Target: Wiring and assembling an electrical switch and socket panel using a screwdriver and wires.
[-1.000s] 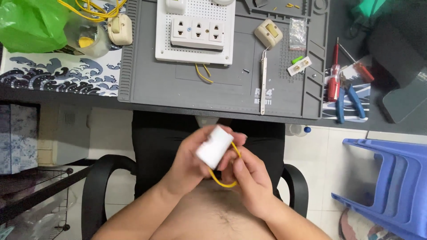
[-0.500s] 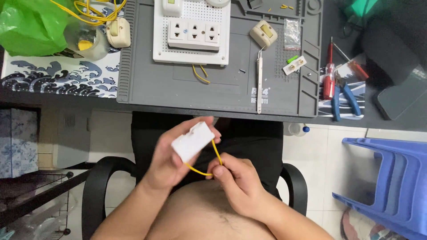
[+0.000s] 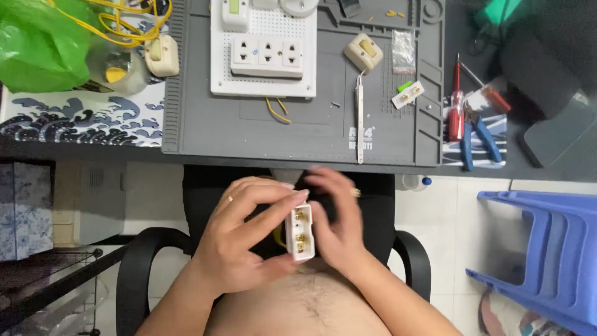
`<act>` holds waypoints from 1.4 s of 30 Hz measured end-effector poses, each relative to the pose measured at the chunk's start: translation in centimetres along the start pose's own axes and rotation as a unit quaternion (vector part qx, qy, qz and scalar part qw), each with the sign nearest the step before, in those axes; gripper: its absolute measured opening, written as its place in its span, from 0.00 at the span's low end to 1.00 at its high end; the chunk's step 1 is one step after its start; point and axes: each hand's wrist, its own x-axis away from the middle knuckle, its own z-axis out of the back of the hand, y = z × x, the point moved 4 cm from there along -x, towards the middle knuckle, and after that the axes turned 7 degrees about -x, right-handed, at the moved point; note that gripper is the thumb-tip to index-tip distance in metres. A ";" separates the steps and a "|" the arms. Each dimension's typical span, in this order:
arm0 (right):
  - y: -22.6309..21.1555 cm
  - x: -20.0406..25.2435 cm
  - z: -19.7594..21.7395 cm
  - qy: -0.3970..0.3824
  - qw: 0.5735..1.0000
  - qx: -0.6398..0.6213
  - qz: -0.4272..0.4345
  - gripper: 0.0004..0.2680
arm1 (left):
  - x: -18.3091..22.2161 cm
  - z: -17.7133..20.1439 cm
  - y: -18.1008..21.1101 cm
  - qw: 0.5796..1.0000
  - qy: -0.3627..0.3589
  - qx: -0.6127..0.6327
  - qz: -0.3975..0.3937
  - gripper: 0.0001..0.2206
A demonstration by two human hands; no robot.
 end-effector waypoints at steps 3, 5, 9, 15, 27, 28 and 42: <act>-1.6 0.0 2.8 0.030 0.997 -0.021 0.073 0.13 | -0.4 -0.3 -0.4 0.997 -0.058 0.048 0.031 0.31; -2.5 -0.6 4.1 -0.051 0.992 -0.019 0.111 0.14 | -0.4 -0.5 -0.7 0.981 -0.102 0.143 0.086 0.40; -4.4 -1.3 4.7 -0.158 0.977 -0.037 0.139 0.13 | -0.4 -1.6 -1.1 0.901 -0.177 0.354 0.176 0.51; 0.0 -0.8 6.7 -0.106 0.960 -0.257 0.026 0.11 | -2.6 -1.2 -5.2 0.980 -0.058 0.121 0.147 0.27; 4.2 0.9 11.1 0.093 0.878 -0.465 -0.060 0.17 | -10.0 -5.8 -13.1 0.852 0.025 -0.403 0.333 0.61; 4.4 1.2 11.4 0.094 0.879 -0.464 -0.056 0.17 | -10.3 -6.2 -13.5 0.853 0.027 -0.403 0.330 0.61; 3.8 2.3 13.6 0.129 0.804 -0.573 -0.090 0.13 | -7.9 1.8 -11.1 0.917 0.175 -0.356 0.051 0.60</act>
